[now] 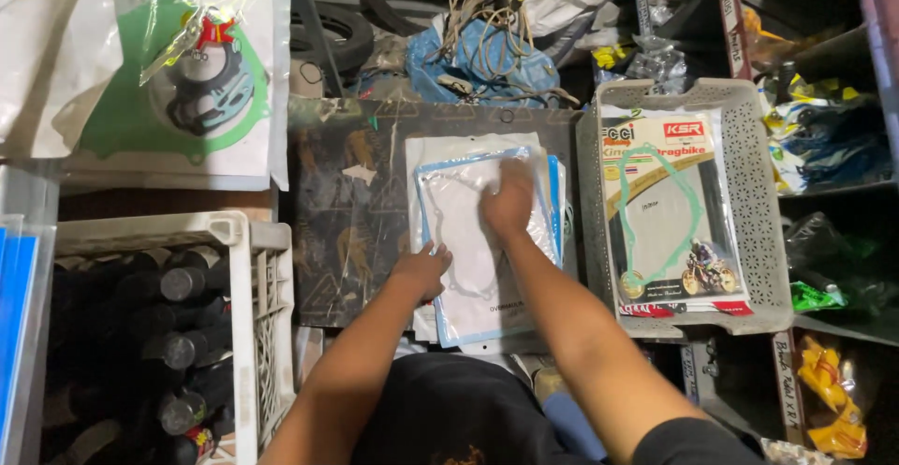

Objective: Wiping dust off plastic-wrapped motorcycle gasket kits using a cleaning cloth.

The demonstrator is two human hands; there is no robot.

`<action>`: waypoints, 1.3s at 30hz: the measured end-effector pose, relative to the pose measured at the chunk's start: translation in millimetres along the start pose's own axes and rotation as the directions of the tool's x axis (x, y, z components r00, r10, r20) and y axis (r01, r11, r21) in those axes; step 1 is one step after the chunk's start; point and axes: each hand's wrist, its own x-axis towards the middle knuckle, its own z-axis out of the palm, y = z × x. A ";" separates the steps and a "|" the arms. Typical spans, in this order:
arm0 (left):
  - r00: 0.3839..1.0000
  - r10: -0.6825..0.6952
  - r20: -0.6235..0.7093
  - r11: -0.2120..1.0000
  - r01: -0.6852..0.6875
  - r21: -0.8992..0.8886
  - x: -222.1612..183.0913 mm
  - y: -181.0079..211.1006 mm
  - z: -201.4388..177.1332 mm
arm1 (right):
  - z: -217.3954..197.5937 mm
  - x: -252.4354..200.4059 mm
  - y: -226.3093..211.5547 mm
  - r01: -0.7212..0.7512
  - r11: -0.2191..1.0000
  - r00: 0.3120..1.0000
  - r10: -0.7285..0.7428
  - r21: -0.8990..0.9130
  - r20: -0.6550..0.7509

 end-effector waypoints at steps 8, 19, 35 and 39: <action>0.998 -0.050 -0.034 0.998 0.048 -0.035 30.2 -3.6 7.2 | 0.3 -34.5 -52.5 0.433 0.901 0.823 -0.410 0.032 0.394; 0.994 -0.053 -0.092 0.999 0.054 0.008 13.9 4.3 -1.3 | -0.3 -32.9 -55.7 0.633 0.769 0.700 -0.616 0.084 0.362; 0.997 -0.040 -0.066 0.999 0.040 0.007 2.6 10.5 -2.3 | -6.7 -38.8 -27.9 0.601 0.793 0.700 -0.582 0.099 0.413; 0.999 -0.014 -0.048 1.000 0.014 -0.003 -5.0 16.7 -12.5 | 1.2 -16.4 -18.9 0.149 0.980 0.988 -0.143 -0.130 0.057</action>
